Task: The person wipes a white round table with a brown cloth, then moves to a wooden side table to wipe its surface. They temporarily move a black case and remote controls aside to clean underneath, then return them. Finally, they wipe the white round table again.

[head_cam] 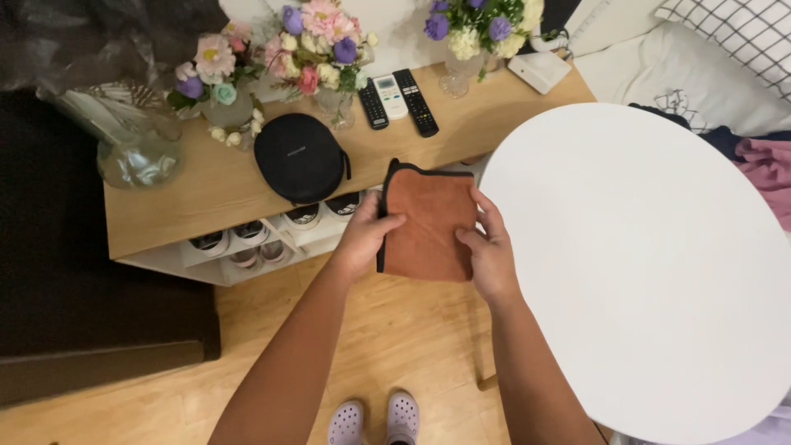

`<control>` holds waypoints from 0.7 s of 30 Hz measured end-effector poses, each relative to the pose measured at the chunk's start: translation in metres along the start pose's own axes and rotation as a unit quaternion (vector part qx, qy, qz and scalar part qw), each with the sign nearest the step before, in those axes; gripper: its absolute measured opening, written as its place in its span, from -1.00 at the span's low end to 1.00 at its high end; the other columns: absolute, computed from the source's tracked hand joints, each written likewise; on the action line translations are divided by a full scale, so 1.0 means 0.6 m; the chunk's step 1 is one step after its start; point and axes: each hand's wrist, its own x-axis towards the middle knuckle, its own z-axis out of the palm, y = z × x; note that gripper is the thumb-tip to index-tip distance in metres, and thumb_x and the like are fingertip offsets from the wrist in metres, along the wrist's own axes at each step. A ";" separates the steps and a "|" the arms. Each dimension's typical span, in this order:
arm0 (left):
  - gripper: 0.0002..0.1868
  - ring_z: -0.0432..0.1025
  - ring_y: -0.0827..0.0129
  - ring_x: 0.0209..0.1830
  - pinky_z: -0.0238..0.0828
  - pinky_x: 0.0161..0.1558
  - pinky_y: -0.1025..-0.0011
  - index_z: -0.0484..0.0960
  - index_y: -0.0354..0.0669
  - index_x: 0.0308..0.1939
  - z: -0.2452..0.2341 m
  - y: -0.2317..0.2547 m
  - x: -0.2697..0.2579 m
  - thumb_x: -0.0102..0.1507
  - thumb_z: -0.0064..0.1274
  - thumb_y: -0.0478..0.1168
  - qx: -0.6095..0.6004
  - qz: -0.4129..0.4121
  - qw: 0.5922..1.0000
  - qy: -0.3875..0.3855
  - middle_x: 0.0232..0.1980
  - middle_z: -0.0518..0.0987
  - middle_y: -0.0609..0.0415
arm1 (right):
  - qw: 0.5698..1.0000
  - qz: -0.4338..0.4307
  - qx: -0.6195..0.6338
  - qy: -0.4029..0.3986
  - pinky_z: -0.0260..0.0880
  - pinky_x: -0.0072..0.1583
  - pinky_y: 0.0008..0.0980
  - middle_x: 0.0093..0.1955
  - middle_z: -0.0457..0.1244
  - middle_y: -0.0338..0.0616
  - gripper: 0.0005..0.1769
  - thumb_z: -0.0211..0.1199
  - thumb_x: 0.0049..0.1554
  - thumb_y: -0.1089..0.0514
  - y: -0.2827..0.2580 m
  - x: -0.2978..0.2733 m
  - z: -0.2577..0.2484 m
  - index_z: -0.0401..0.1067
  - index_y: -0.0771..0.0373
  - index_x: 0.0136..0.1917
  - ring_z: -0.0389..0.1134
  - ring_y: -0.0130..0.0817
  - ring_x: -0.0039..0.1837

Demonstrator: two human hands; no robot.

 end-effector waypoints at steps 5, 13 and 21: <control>-0.49 0.47 0.32 0.09 0.45 0.10 0.33 0.37 -0.24 0.27 -0.046 0.019 -0.034 0.25 0.13 -0.37 0.185 0.080 0.969 0.144 0.12 0.56 0.02 | 0.989 -0.049 -0.116 -0.074 0.34 0.27 -0.35 0.48 0.18 -0.12 -0.25 0.09 0.14 0.49 0.044 0.031 0.045 0.24 0.10 0.56 0.30 -0.30 0.23; -0.43 0.32 0.33 0.04 0.33 0.10 0.36 0.26 -0.17 0.18 -0.188 0.013 -0.105 0.14 0.10 -0.51 0.270 0.168 0.905 0.281 0.02 0.38 0.08 | 0.955 -0.109 -0.164 -0.222 0.19 0.44 -0.32 0.67 -0.16 -0.11 -0.01 0.22 -0.05 0.58 0.107 0.063 0.171 0.12 0.03 0.57 -0.03 -0.21 0.61; -0.60 0.27 0.31 -0.04 0.29 0.09 0.42 0.35 -0.20 0.00 -0.346 0.042 -0.154 0.15 0.07 -0.57 0.327 0.240 0.850 0.334 -0.06 0.36 0.08 | 0.919 -0.184 -0.271 -0.220 0.35 0.17 -0.44 0.63 -0.01 -0.06 -0.18 0.12 0.01 0.56 0.224 0.087 0.335 0.35 0.03 0.48 0.22 -0.15 0.48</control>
